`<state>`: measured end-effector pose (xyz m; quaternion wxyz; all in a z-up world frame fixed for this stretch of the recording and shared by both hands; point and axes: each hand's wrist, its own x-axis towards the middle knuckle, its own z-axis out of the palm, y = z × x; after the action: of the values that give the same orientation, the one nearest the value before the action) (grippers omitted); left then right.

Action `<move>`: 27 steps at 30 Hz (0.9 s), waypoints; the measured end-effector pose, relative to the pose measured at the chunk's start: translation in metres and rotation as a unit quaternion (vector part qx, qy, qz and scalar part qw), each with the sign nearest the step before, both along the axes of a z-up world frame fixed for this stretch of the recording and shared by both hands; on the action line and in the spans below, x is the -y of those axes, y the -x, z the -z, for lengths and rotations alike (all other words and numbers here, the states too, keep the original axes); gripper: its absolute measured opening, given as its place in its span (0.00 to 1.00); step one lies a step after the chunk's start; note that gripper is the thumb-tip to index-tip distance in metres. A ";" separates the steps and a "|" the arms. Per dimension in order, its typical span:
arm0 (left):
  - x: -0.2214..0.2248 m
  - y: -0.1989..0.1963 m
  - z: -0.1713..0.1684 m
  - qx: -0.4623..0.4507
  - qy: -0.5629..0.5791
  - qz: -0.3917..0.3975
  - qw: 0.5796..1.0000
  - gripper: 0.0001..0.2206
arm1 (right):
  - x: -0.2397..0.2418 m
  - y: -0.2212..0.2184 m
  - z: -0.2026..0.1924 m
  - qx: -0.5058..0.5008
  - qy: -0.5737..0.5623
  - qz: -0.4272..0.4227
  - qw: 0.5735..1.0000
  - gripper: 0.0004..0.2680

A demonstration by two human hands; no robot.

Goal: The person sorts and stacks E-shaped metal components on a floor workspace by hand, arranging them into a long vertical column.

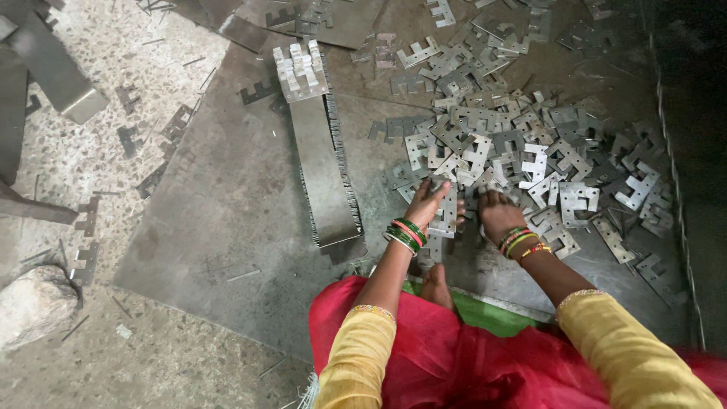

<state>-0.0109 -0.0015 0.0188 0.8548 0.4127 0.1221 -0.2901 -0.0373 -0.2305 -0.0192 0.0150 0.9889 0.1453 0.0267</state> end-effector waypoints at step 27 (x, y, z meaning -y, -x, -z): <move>-0.010 -0.011 -0.025 0.006 0.019 -0.075 0.997 0.31 | -0.005 -0.032 -0.050 -0.100 0.083 -0.006 0.992 0.21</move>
<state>-0.0002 0.0083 0.0442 0.8827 0.3874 0.1424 -0.2248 -0.0055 -0.2255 0.0305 0.0821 0.9810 0.1540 -0.0844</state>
